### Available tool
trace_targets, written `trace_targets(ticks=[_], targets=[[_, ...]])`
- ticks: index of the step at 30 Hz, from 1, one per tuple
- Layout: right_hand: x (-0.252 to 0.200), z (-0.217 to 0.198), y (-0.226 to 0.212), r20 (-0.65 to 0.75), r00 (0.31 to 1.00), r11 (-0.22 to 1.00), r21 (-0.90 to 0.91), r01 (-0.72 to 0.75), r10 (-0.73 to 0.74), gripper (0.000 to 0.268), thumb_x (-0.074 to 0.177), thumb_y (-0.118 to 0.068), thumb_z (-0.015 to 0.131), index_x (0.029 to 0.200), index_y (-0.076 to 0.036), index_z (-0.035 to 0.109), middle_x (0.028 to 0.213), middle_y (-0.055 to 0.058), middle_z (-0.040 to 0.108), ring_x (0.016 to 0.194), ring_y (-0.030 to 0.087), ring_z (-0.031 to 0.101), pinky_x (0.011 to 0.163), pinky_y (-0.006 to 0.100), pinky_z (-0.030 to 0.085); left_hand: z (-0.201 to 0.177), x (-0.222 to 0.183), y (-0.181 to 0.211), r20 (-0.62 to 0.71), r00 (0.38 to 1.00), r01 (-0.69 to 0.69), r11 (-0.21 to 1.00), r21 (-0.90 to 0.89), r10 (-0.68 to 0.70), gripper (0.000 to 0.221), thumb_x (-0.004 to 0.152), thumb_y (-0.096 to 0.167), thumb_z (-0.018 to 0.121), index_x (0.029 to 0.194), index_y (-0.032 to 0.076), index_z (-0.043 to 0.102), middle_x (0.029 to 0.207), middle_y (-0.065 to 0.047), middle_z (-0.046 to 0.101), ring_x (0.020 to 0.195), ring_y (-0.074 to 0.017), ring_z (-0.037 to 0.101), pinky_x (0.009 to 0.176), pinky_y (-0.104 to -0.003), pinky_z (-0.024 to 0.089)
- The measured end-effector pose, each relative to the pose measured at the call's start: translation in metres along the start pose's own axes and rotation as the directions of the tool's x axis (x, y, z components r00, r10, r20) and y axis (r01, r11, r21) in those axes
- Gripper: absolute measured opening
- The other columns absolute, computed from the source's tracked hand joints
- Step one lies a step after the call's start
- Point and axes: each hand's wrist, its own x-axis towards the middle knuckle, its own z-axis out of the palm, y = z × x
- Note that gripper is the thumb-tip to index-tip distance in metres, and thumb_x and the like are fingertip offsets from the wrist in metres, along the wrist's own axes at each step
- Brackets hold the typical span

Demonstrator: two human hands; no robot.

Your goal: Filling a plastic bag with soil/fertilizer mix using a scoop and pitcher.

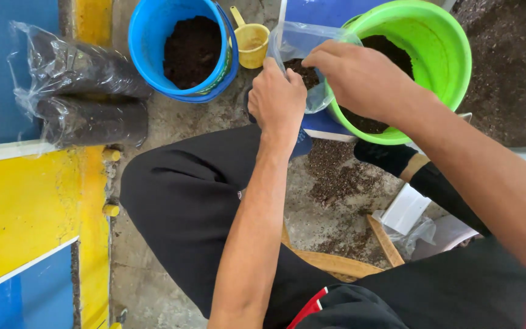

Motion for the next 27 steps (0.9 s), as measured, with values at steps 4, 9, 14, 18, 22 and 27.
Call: trace_targets(ticks=[4, 9, 14, 18, 22, 27], targets=[[0.03, 0.042, 0.039, 0.192, 0.974, 0.992, -0.035, -0.118, 0.123, 0.043, 0.091, -0.002, 0.071, 0.134, -0.007, 0.066, 0.128, 0.017, 0.066, 0.11, 0.04, 0.068, 0.092, 0.049, 0.057, 0.001, 0.003, -0.001, 0.058, 0.998, 0.006, 1.0, -0.02, -0.005, 0.022, 0.092, 0.023, 0.061, 0.099, 0.002, 0.061, 0.089, -0.022, 0.073, 0.084, -0.0459, 0.071, 0.072, -0.057, 0.055], [0.041, 0.032, 0.042, 0.257, 0.946, 0.887, -0.458, -0.062, 0.198, 0.11, 0.058, -0.042, 0.096, 0.153, -0.017, 0.046, 0.151, 0.016, 0.044, 0.126, 0.047, 0.058, 0.079, 0.056, 0.06, 0.001, 0.005, -0.011, 0.013, 0.999, 0.037, 0.996, -0.08, -0.036, 0.018, 0.094, 0.02, 0.057, 0.1, 0.002, 0.06, 0.088, -0.024, 0.074, 0.084, -0.0459, 0.072, 0.074, -0.057, 0.056], [0.046, 0.022, 0.025, 0.317, 0.928, 0.858, -0.514, -0.007, 0.197, 0.127, 0.05, -0.055, 0.097, 0.157, -0.021, 0.038, 0.155, 0.022, 0.037, 0.118, 0.051, 0.059, 0.074, 0.056, 0.06, 0.003, 0.007, -0.009, 0.038, 0.999, 0.016, 0.988, -0.154, -0.01, 0.019, 0.092, 0.021, 0.059, 0.095, 0.002, 0.058, 0.081, -0.022, 0.073, 0.079, -0.0452, 0.072, 0.07, -0.058, 0.056], [0.046, 0.015, 0.007, 0.335, 0.92, 0.871, -0.492, -0.014, 0.205, 0.134, 0.05, -0.055, 0.097, 0.162, -0.025, 0.031, 0.161, 0.023, 0.031, 0.104, 0.052, 0.064, 0.073, 0.054, 0.061, 0.006, 0.006, -0.009, -0.01, 1.0, -0.017, 0.984, -0.175, 0.015, 0.017, 0.095, 0.02, 0.058, 0.095, 0.004, 0.056, 0.079, -0.021, 0.073, 0.078, -0.045, 0.072, 0.069, -0.058, 0.055], [0.046, 0.003, 0.002, 0.348, 0.911, 0.862, -0.507, -0.015, 0.221, 0.134, 0.048, -0.058, 0.097, 0.16, -0.025, 0.031, 0.158, 0.022, 0.033, 0.097, 0.048, 0.068, 0.073, 0.051, 0.06, 0.007, 0.006, -0.013, -0.017, 1.0, 0.007, 0.989, -0.145, -0.01, 0.016, 0.095, 0.02, 0.06, 0.093, 0.004, 0.057, 0.078, -0.021, 0.073, 0.077, -0.0455, 0.071, 0.069, -0.059, 0.054], [0.013, -0.049, -0.004, -0.054, 0.999, 0.928, -0.373, -0.014, -0.007, 0.056, 0.09, -0.03, 0.086, 0.136, -0.007, 0.064, 0.113, 0.016, 0.071, 0.096, 0.032, 0.071, 0.078, 0.043, 0.059, 0.011, 0.006, -0.018, -0.04, 0.999, 0.009, 0.982, -0.187, -0.016, 0.017, 0.093, 0.021, 0.063, 0.089, 0.006, 0.056, 0.073, -0.018, 0.072, 0.075, -0.0421, 0.072, 0.069, -0.056, 0.054]])
